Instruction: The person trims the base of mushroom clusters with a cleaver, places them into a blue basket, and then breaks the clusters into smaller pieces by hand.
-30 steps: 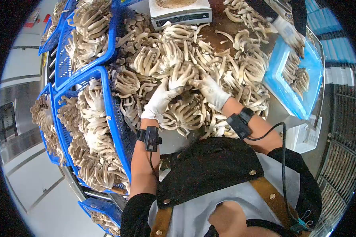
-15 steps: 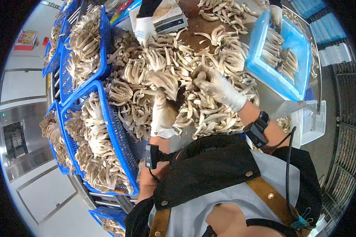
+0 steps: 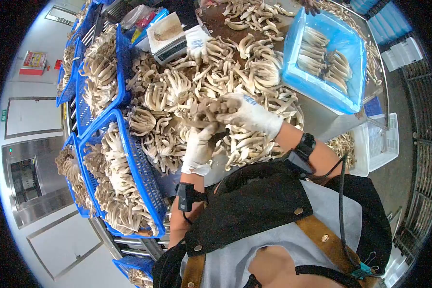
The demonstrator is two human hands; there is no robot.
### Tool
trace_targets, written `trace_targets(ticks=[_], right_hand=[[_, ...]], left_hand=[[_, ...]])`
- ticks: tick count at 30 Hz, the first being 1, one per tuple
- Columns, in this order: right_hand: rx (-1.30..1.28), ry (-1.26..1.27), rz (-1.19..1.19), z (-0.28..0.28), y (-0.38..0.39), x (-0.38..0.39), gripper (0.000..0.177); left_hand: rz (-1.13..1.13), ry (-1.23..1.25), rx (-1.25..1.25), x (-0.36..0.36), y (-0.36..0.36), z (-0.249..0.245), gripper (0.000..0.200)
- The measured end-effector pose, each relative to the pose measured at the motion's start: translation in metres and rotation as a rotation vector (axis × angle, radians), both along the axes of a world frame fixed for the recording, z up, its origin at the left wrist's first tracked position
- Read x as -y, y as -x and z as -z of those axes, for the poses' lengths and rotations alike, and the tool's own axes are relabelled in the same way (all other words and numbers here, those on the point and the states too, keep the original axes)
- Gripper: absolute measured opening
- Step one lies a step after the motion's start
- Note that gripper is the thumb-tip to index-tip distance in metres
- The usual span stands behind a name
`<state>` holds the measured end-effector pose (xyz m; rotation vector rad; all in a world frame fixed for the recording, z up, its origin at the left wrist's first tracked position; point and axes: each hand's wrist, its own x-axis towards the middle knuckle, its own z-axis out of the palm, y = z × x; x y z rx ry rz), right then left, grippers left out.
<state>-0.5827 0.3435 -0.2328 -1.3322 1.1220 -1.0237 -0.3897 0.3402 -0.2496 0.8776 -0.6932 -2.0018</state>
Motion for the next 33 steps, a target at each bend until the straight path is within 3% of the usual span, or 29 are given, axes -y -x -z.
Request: trace_targets(ticks=[1, 2, 5, 6, 9, 12, 13, 15, 16, 17, 19, 21, 22, 23, 24, 25, 27, 28, 29, 31, 32, 33], right_hand=[[0.305, -0.242, -0.132, -0.009, 0.008, 0.000, 0.042], [0.509, -0.347, -0.079, -0.015, 0.012, -0.003, 0.041], [0.314, -0.314, -0.022, -0.019, 0.009, -0.008, 0.043], [0.299, -0.290, -0.101, -0.016, 0.006, -0.009, 0.047], [0.265, -0.165, -0.210, -0.002, 0.006, -0.013, 0.053], [0.507, -0.255, -0.037, 0.001, 0.019, -0.009, 0.058], [0.381, -0.211, -0.022, 0.001, 0.020, -0.008, 0.060], [0.129, -0.123, 0.015, 0.004, 0.021, -0.005, 0.063], [0.088, -0.194, -0.158, 0.015, 0.019, 0.000, 0.071], [0.319, -0.340, -0.122, 0.024, 0.020, -0.004, 0.066], [0.826, -0.483, -0.092, 0.032, 0.022, -0.008, 0.057], [0.746, -0.406, -0.081, 0.034, 0.024, -0.007, 0.053], [0.706, -0.374, -0.078, 0.035, 0.023, -0.010, 0.051], [0.730, -0.311, -0.202, 0.037, 0.016, -0.009, 0.051], [0.571, -0.375, -0.210, 0.039, 0.013, -0.006, 0.053], [0.410, -0.433, -0.218, 0.041, 0.012, -0.003, 0.054], [0.449, -0.292, 0.007, 0.046, 0.020, 0.001, 0.056], [0.636, -0.366, 0.156, 0.042, 0.014, -0.005, 0.056], [0.336, -0.280, 0.086, 0.038, 0.014, -0.003, 0.053], [-0.256, -0.103, -0.071, 0.026, 0.014, -0.001, 0.048], [-0.135, -0.134, -0.097, 0.054, 0.020, 0.007, 0.055], [-0.088, -0.209, 0.014, 0.062, 0.023, 0.005, 0.059]], left_hand=[[-0.054, -0.021, -0.071, 0.001, 0.002, -0.001, 0.050], [-0.010, 0.009, -0.051, 0.001, 0.004, -0.001, 0.049], [0.113, 0.098, 0.006, 0.002, 0.005, -0.001, 0.047], [0.091, 0.239, 0.233, -0.002, 0.004, 0.001, 0.037], [-0.062, -0.052, 0.033, -0.002, 0.011, 0.001, 0.032], [-0.122, -0.156, -0.009, -0.010, 0.025, -0.023, 0.035], [-0.159, -0.162, -0.013, -0.013, 0.029, -0.027, 0.035], [-0.039, -0.142, -0.031, -0.010, 0.014, 0.012, 0.041], [0.038, -0.078, -0.041, -0.011, 0.008, 0.023, 0.043], [0.116, -0.014, -0.053, -0.013, 0.004, 0.033, 0.044], [-0.086, -0.050, 0.053, -0.009, 0.014, 0.019, 0.034], [-0.176, -0.297, 0.054, -0.008, 0.016, -0.008, 0.030], [-0.041, -0.172, 0.151, -0.007, 0.004, 0.010, 0.024], [0.099, 0.104, 0.371, -0.010, 0.003, 0.024, 0.021], [0.186, 0.385, 0.598, -0.013, 0.008, 0.025, 0.018], [0.110, 0.225, 0.519, -0.013, 0.009, 0.023, 0.018], [-0.100, -0.078, 0.342, -0.012, 0.016, 0.011, 0.017], [0.105, 0.152, 0.497, -0.007, 0.008, 0.017, 0.018], [0.311, 0.382, 0.643, -0.004, 0.000, 0.024, 0.018], [0.261, 0.128, 0.571, -0.006, 0.005, 0.024, 0.018], [0.230, 0.013, 0.535, -0.002, 0.008, 0.022, 0.018], [0.000, 0.036, 0.301, 0.000, 0.013, 0.020, 0.023]])
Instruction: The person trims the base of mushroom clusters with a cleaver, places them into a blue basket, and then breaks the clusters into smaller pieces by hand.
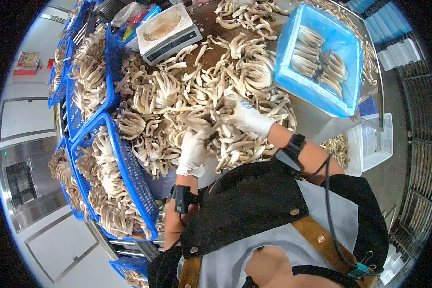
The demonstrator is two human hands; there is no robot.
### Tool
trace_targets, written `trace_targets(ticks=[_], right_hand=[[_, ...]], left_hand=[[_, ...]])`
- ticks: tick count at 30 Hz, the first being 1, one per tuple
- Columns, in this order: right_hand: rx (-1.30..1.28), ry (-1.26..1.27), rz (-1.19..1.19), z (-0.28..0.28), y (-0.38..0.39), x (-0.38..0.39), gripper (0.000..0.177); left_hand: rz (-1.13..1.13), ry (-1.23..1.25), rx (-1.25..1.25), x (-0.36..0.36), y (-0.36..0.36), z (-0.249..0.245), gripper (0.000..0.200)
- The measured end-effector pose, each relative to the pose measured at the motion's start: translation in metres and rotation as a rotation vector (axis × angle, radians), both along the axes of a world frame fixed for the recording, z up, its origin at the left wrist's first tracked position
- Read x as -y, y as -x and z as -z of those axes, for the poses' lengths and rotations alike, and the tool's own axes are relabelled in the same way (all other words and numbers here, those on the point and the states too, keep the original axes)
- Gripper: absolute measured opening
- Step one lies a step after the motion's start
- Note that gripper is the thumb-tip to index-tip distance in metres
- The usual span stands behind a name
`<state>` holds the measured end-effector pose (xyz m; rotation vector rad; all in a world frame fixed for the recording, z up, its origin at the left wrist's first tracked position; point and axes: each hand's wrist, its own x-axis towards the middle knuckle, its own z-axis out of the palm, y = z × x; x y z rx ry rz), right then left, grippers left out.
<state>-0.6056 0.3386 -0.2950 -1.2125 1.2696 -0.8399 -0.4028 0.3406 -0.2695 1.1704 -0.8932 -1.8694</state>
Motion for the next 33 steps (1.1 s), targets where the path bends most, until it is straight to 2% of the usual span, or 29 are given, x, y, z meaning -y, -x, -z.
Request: trace_targets(ticks=[2, 4, 5, 6, 8, 9, 10, 11, 12, 14, 16, 17, 18, 19, 21, 22, 23, 25, 27, 28, 31, 33], right_hand=[[-0.085, 0.177, -0.106, 0.006, -0.005, 0.001, 0.061], [-0.172, 0.285, -0.247, 0.010, -0.010, 0.004, 0.064], [0.003, 0.004, -0.113, 0.014, -0.009, 0.006, 0.064], [0.188, -0.071, -0.049, 0.007, -0.005, 0.010, 0.061], [0.563, -0.247, 0.086, -0.021, 0.003, 0.009, 0.056], [0.442, -0.248, -0.030, -0.029, 0.002, 0.011, 0.059], [0.496, -0.189, -0.119, -0.013, -0.010, 0.008, 0.057], [0.423, -0.182, -0.154, -0.007, -0.011, 0.010, 0.056], [0.352, -0.169, -0.190, -0.004, -0.009, 0.015, 0.054], [0.406, -0.145, 0.085, 0.000, 0.000, 0.017, 0.048], [0.363, -0.240, 0.343, -0.035, 0.003, 0.022, 0.050], [0.588, -0.203, 0.372, -0.023, 0.005, 0.024, 0.059], [0.274, -0.211, 0.366, 0.004, 0.012, 0.029, 0.061], [0.306, -0.231, 0.358, 0.005, 0.018, 0.035, 0.059], [0.447, -0.261, 0.305, -0.001, 0.023, 0.043, 0.060], [0.554, -0.276, 0.256, -0.005, 0.027, 0.044, 0.062], [0.274, -0.296, 0.083, -0.004, 0.030, 0.049, 0.064], [-0.204, -0.158, -0.137, -0.023, 0.024, 0.055, 0.067], [-0.305, -0.069, -0.207, -0.020, 0.030, 0.051, 0.067], [-0.348, -0.044, -0.170, -0.009, 0.027, 0.050, 0.067], [-0.177, -0.179, -0.166, 0.008, 0.024, 0.049, 0.067], [-0.112, -0.183, -0.154, 0.032, 0.020, 0.048, 0.066]], left_hand=[[0.361, 0.073, 0.374, 0.009, -0.003, -0.030, 0.037], [0.592, 0.359, 0.545, 0.002, -0.002, -0.011, 0.048], [0.426, 0.156, 0.258, 0.002, 0.003, 0.002, 0.044], [0.382, 0.203, 0.481, 0.016, -0.007, 0.007, 0.036], [0.084, -0.150, 0.061, 0.020, -0.002, -0.020, 0.023], [0.255, 0.043, 0.240, 0.025, -0.009, 0.005, 0.028], [0.294, 0.014, 0.150, 0.021, -0.002, 0.020, 0.031], [0.334, -0.020, 0.062, 0.018, 0.004, 0.034, 0.036], [0.409, -0.114, 0.146, 0.023, 0.004, 0.021, 0.038], [0.167, -0.152, 0.075, 0.030, 0.012, -0.012, 0.029], [0.132, -0.123, 0.137, 0.043, -0.011, -0.017, 0.026], [0.103, -0.010, 0.223, 0.051, -0.025, -0.007, 0.027], [-0.008, 0.263, 0.508, 0.061, -0.034, -0.009, 0.030], [-0.096, 0.383, 0.613, 0.081, -0.050, -0.005, 0.044], [-0.203, 0.561, 0.978, 0.129, -0.085, 0.008, 0.084], [-0.251, 0.489, 1.277, 0.153, -0.099, 0.021, 0.098], [-0.185, 0.447, 1.321, 0.175, -0.112, 0.044, 0.103], [-0.099, 0.431, 1.391, 0.195, -0.119, 0.055, 0.111], [-0.045, 0.448, 1.475, 0.205, -0.118, 0.061, 0.112], [-0.018, 0.515, 1.429, 0.206, -0.122, 0.059, 0.112], [0.046, 0.689, 1.314, 0.193, -0.140, 0.059, 0.112], [0.036, 0.761, 1.402, 0.191, -0.143, 0.071, 0.112]])
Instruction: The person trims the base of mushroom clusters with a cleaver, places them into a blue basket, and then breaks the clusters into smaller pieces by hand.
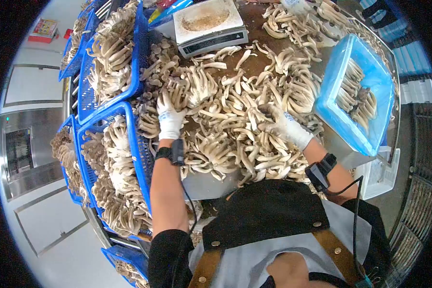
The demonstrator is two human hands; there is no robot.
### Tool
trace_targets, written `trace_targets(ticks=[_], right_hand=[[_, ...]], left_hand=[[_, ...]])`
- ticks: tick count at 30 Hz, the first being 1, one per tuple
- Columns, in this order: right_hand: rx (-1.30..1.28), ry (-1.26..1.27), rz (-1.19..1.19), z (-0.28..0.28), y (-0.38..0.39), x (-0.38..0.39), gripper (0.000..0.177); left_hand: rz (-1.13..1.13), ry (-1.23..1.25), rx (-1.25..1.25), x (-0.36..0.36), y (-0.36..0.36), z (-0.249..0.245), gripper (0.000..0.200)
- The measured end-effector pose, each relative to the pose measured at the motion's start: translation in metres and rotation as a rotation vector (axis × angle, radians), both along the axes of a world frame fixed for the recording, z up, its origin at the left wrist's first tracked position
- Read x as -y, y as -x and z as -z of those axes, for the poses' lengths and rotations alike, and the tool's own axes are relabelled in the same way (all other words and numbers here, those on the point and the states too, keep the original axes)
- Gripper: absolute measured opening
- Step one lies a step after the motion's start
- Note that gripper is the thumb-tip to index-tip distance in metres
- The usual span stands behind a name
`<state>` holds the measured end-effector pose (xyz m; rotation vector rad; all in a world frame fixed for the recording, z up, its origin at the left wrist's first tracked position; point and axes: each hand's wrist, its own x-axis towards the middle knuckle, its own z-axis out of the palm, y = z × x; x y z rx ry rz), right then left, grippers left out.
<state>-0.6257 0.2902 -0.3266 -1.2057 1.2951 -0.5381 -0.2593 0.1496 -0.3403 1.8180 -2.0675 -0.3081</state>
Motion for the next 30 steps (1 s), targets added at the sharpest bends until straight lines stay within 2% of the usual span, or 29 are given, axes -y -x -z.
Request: trace_targets(ticks=[2, 3, 5, 7, 9, 13, 14, 15, 17, 18, 19, 20, 21, 22, 23, 24, 27, 28, 30], right_hand=[[-0.020, 0.114, 0.002, -0.005, -0.016, -0.004, 0.062], [-0.148, 0.165, -0.054, -0.017, -0.024, -0.006, 0.059], [-0.357, 0.201, -0.161, -0.052, -0.040, -0.008, 0.058], [-0.456, 0.255, -0.281, -0.059, -0.043, -0.013, 0.067], [-0.375, 0.376, -0.253, -0.052, -0.036, -0.022, 0.058], [-0.315, 0.254, -0.210, -0.062, -0.030, -0.021, 0.059], [-0.336, 0.324, -0.201, -0.053, -0.027, -0.021, 0.062], [-0.116, 0.332, -0.129, -0.058, -0.028, -0.020, 0.072], [0.125, 0.263, 0.019, -0.078, -0.033, -0.016, 0.082], [0.207, 0.268, 0.099, -0.071, -0.036, -0.012, 0.087], [0.286, 0.277, 0.180, -0.071, -0.040, -0.007, 0.092], [0.586, 0.202, 0.151, -0.077, -0.038, -0.004, 0.102], [0.595, 0.265, 0.199, -0.081, -0.042, -0.006, 0.102], [0.487, 0.169, 0.172, -0.077, -0.041, -0.010, 0.100], [0.448, 0.104, 0.228, -0.075, -0.040, -0.016, 0.093], [0.412, 0.038, 0.285, -0.079, -0.040, -0.022, 0.085], [0.360, 0.186, 0.294, -0.086, -0.034, -0.043, 0.076], [0.304, 0.244, 0.329, -0.074, -0.033, -0.047, 0.070], [0.382, 0.072, 0.369, -0.071, -0.026, -0.056, 0.065]], left_hand=[[-0.094, 0.037, 0.166, 0.007, 0.008, 0.020, 0.109], [-0.127, 0.073, 0.222, 0.015, 0.014, 0.027, 0.104], [-0.147, 0.050, 0.224, 0.021, 0.029, 0.018, 0.097], [-0.070, 0.167, 0.219, 0.018, 0.034, 0.016, 0.090], [-0.062, 0.286, 0.069, 0.007, 0.038, 0.014, 0.088], [-0.300, 0.335, -0.602, -0.036, 0.066, -0.033, 0.104], [-0.312, 0.242, -0.833, -0.052, 0.074, -0.066, 0.108], [-0.162, 0.152, -1.438, -0.068, 0.081, -0.088, 0.099], [0.024, -0.105, -1.623, -0.097, 0.068, -0.099, 0.090], [0.109, -0.208, -1.792, -0.110, 0.065, -0.083, 0.087], [0.099, -0.492, -1.920, -0.125, 0.064, -0.080, 0.094], [0.076, -0.652, -1.911, -0.139, 0.066, -0.075, 0.093], [0.118, -0.738, -1.752, -0.146, 0.076, -0.070, 0.091], [0.173, -0.812, -1.588, -0.153, 0.086, -0.064, 0.090], [0.282, -0.792, -1.287, -0.161, 0.100, -0.056, 0.087], [0.080, -0.731, -1.516, -0.177, 0.124, -0.075, 0.081], [0.019, -0.800, -1.597, -0.185, 0.148, -0.069, 0.080], [0.060, -0.728, -1.609, -0.188, 0.157, -0.075, 0.076], [0.086, -0.669, -1.533, -0.194, 0.158, -0.068, 0.070]])
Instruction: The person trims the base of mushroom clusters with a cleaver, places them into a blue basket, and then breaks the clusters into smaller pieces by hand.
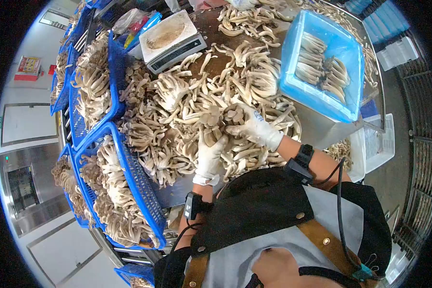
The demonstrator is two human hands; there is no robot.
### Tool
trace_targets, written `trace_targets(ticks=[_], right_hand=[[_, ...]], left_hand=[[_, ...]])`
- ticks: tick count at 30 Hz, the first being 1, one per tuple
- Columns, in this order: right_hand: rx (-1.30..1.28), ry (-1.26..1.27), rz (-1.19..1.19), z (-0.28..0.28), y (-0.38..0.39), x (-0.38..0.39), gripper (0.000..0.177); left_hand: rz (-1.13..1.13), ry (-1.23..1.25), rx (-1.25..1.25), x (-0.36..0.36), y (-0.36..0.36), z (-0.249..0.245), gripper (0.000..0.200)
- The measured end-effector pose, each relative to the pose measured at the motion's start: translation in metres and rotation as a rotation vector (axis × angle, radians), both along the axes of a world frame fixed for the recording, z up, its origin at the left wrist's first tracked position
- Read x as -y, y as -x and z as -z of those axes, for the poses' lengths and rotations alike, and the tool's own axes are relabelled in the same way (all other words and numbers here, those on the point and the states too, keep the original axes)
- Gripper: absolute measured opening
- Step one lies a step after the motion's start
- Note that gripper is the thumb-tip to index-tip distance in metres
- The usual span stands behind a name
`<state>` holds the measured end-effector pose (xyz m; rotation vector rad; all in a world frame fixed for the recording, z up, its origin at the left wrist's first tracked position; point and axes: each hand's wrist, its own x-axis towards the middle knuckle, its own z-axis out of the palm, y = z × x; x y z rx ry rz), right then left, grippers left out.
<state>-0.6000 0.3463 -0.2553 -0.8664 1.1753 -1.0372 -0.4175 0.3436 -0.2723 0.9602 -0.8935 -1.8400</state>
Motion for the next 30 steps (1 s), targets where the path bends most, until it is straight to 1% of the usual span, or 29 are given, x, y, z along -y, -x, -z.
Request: trace_targets(ticks=[1, 2, 5, 6, 8, 9, 10, 11, 13, 14, 15, 16, 17, 18, 19, 20, 21, 23, 24, 25, 27, 28, 30], right_hand=[[0.056, -0.076, 0.007, 0.001, 0.003, -0.003, 0.063], [0.170, 0.013, 0.062, 0.022, 0.003, -0.006, 0.055], [0.444, -0.109, 0.310, 0.029, 0.015, -0.015, 0.036], [0.232, 0.087, 0.317, 0.039, 0.023, -0.018, 0.023], [0.336, 0.041, 0.348, 0.022, 0.032, -0.025, 0.021], [0.390, 0.015, 0.366, 0.017, 0.036, -0.030, 0.021], [0.375, 0.020, 0.265, 0.015, 0.045, -0.032, 0.023], [0.312, 0.020, 0.193, 0.011, 0.047, -0.034, 0.023], [0.188, 0.025, 0.049, -0.020, 0.044, -0.029, 0.023], [0.213, 0.074, -0.065, -0.004, 0.043, -0.022, 0.041], [0.252, -0.047, -0.123, -0.011, 0.034, -0.022, 0.047], [0.109, 0.034, -0.208, -0.027, 0.022, -0.022, 0.051], [-0.037, 0.118, -0.293, -0.039, 0.012, -0.022, 0.055], [-0.104, 0.294, -0.218, -0.007, 0.005, -0.018, 0.061], [-0.230, 0.384, -0.084, -0.002, -0.001, -0.017, 0.059], [-0.417, 0.304, -0.076, 0.002, 0.004, -0.020, 0.059], [-0.603, 0.214, -0.068, -0.007, 0.008, -0.024, 0.060], [-0.630, 0.226, -0.114, -0.023, 0.010, -0.031, 0.062], [-0.643, 0.234, -0.134, -0.030, 0.011, -0.033, 0.063], [-0.570, 0.181, -0.233, -0.035, 0.010, -0.031, 0.068], [-0.736, 0.423, -0.137, -0.015, -0.002, -0.036, 0.060], [-0.587, 0.397, -0.145, -0.012, -0.001, -0.036, 0.058], [-0.290, 0.343, -0.161, -0.011, 0.003, -0.035, 0.053]], left_hand=[[0.003, 0.037, 0.037, -0.001, 0.000, 0.002, 0.068], [-0.072, 0.067, 0.083, -0.008, 0.003, 0.004, 0.058], [-0.273, -0.385, -0.241, -0.015, 0.011, 0.000, 0.062], [-0.227, -0.390, -0.292, -0.019, 0.011, 0.005, 0.065], [-0.136, -0.396, -0.392, -0.026, 0.008, 0.025, 0.070], [-0.089, -0.401, -0.438, -0.030, 0.008, 0.023, 0.072], [0.052, -0.436, -0.306, -0.036, -0.001, 0.018, 0.079], [0.036, -0.341, -0.180, -0.045, -0.002, 0.014, 0.079], [0.008, -0.146, 0.073, -0.055, 0.003, -0.014, 0.081], [0.103, 0.035, 0.207, -0.050, 0.006, -0.026, 0.076], [0.194, 0.041, 0.165, -0.040, 0.005, -0.009, 0.074], [0.286, 0.047, 0.124, -0.031, 0.004, 0.007, 0.071], [0.335, -0.143, 0.060, -0.027, 0.002, 0.015, 0.068], [0.193, -0.251, -0.104, -0.031, 0.010, -0.008, 0.058], [0.065, -0.266, -0.177, -0.029, 0.017, -0.019, 0.053], [0.063, -0.241, -0.236, -0.030, 0.015, -0.021, 0.053], [0.061, -0.222, -0.295, -0.033, 0.013, -0.022, 0.053], [0.165, -0.207, -0.173, -0.034, 0.002, 0.003, 0.068], [0.220, -0.197, -0.112, -0.033, 0.002, 0.001, 0.076], [0.234, -0.171, -0.106, -0.036, 0.005, -0.002, 0.075], [0.263, -0.118, -0.095, -0.042, 0.012, -0.011, 0.073], [0.328, -0.091, 0.010, -0.037, 0.008, -0.004, 0.069], [0.198, -0.143, -0.111, -0.037, 0.005, -0.010, 0.067]])
